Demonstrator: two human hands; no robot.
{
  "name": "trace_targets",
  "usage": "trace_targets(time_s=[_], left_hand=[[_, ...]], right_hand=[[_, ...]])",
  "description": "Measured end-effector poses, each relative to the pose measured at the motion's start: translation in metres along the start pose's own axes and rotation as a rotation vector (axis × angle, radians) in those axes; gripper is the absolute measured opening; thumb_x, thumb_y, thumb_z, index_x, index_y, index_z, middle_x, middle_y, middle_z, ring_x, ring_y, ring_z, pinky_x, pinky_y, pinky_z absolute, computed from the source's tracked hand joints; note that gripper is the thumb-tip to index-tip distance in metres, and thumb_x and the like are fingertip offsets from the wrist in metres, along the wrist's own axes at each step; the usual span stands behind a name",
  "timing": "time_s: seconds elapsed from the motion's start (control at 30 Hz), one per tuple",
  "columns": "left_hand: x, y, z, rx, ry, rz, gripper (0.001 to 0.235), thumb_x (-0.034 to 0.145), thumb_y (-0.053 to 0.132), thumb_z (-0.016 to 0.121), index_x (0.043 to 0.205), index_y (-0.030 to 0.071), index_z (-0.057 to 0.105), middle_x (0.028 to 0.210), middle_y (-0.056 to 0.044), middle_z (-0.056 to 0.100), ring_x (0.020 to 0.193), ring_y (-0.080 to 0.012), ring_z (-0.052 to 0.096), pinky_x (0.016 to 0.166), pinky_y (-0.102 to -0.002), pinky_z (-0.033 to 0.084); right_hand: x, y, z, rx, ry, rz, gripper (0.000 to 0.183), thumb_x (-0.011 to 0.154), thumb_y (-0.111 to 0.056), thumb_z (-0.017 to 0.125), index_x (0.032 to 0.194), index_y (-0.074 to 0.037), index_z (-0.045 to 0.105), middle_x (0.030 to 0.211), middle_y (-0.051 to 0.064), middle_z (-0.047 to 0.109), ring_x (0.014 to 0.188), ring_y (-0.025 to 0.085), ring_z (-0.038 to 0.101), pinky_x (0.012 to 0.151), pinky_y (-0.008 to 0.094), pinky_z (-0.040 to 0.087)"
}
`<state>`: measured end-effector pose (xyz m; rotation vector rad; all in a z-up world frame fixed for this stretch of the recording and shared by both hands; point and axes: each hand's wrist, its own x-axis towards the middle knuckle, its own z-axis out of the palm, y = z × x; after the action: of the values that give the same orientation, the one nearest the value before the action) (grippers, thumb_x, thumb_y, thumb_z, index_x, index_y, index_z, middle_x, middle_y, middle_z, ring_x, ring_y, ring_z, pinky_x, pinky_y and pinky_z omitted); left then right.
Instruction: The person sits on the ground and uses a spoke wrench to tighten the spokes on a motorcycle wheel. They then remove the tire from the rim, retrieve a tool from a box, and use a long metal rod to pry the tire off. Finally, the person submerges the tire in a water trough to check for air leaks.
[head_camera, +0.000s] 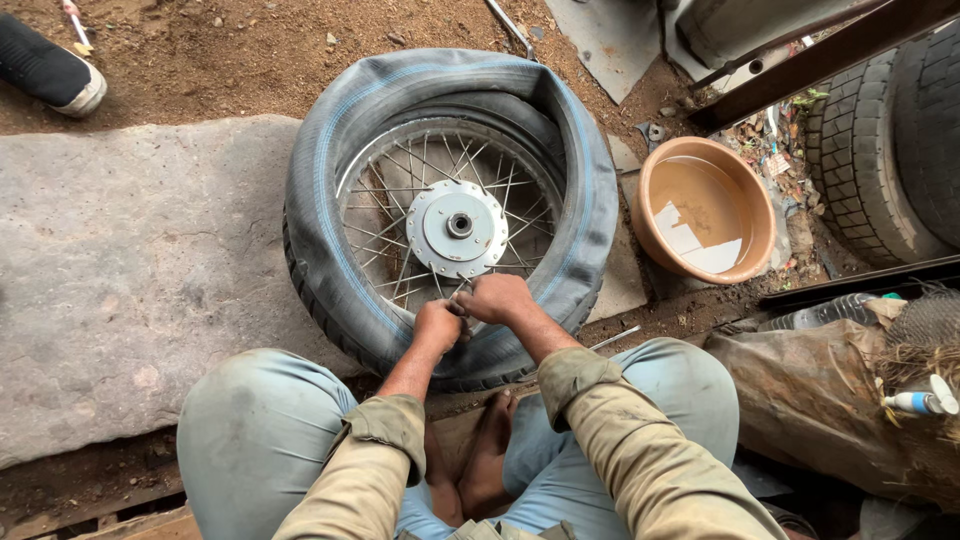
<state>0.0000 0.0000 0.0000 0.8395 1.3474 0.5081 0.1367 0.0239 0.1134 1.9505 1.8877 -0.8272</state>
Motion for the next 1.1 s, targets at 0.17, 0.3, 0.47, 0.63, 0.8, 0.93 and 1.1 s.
trace_targets(time_s=[0.17, 0.3, 0.47, 0.63, 0.8, 0.93, 1.1], left_hand=[[0.002, -0.002, 0.001, 0.012, -0.014, 0.003, 0.009, 0.087, -0.003, 0.068, 0.094, -0.004, 0.073, 0.080, -0.014, 0.076, 0.064, -0.0211, 0.074, 0.056, -0.033, 0.061], [0.002, -0.004, 0.001, 0.031, 0.002, -0.001, 0.010, 0.087, -0.004, 0.067, 0.096, -0.005, 0.071, 0.081, -0.012, 0.075, 0.065, -0.0205, 0.074, 0.056, -0.033, 0.060], [0.011, -0.010, 0.001, 0.075, -0.003, 0.016, 0.007, 0.084, -0.001, 0.071, 0.091, -0.003, 0.073, 0.074, -0.012, 0.075, 0.061, -0.0221, 0.074, 0.056, -0.034, 0.058], [0.009, -0.012, 0.003, 0.281, 0.095, 0.137, 0.010, 0.087, 0.008, 0.071, 0.083, 0.003, 0.079, 0.069, -0.011, 0.075, 0.059, -0.0194, 0.073, 0.059, -0.034, 0.056], [0.006, -0.009, 0.005, 0.116, 0.027, 0.064, 0.010, 0.088, 0.006, 0.068, 0.082, 0.003, 0.076, 0.069, -0.011, 0.075, 0.057, -0.0203, 0.073, 0.058, -0.036, 0.058], [0.010, -0.011, 0.004, 0.187, 0.021, 0.081, 0.013, 0.090, 0.005, 0.066, 0.088, -0.001, 0.078, 0.071, -0.011, 0.076, 0.058, -0.0189, 0.073, 0.056, -0.033, 0.057], [0.014, -0.012, 0.005, 0.092, 0.021, 0.006, 0.011, 0.089, 0.001, 0.068, 0.095, -0.005, 0.076, 0.075, -0.013, 0.075, 0.059, -0.0205, 0.073, 0.054, -0.033, 0.058]], right_hand=[[0.008, 0.007, 0.014, 0.057, 0.150, -0.154, 0.043, 0.094, -0.045, 0.055, 0.094, -0.009, 0.077, 0.097, 0.017, 0.075, 0.098, 0.037, 0.070, 0.087, 0.049, 0.054], [0.000, 0.005, 0.006, 0.002, 0.060, -0.068, 0.052, 0.094, -0.055, 0.056, 0.092, -0.009, 0.079, 0.098, 0.016, 0.075, 0.099, 0.035, 0.071, 0.088, 0.047, 0.056], [0.008, 0.003, 0.007, 0.082, 0.133, -0.093, 0.038, 0.089, -0.045, 0.060, 0.100, -0.012, 0.076, 0.098, 0.017, 0.075, 0.097, 0.036, 0.070, 0.086, 0.048, 0.054], [0.012, 0.007, 0.011, 0.008, 0.107, -0.067, 0.043, 0.089, -0.049, 0.059, 0.096, -0.012, 0.079, 0.101, 0.016, 0.075, 0.100, 0.035, 0.070, 0.088, 0.048, 0.055], [0.010, 0.005, 0.014, 0.031, 0.188, -0.141, 0.040, 0.093, -0.044, 0.057, 0.094, -0.011, 0.078, 0.097, 0.017, 0.076, 0.096, 0.037, 0.070, 0.086, 0.050, 0.054], [0.009, 0.008, 0.007, -0.020, 0.147, -0.091, 0.048, 0.090, -0.053, 0.061, 0.091, -0.009, 0.078, 0.096, 0.016, 0.075, 0.097, 0.036, 0.070, 0.087, 0.048, 0.055], [0.009, 0.007, 0.005, 0.086, 0.133, -0.155, 0.032, 0.084, -0.039, 0.061, 0.093, -0.013, 0.078, 0.095, 0.016, 0.075, 0.096, 0.036, 0.070, 0.083, 0.049, 0.054]])
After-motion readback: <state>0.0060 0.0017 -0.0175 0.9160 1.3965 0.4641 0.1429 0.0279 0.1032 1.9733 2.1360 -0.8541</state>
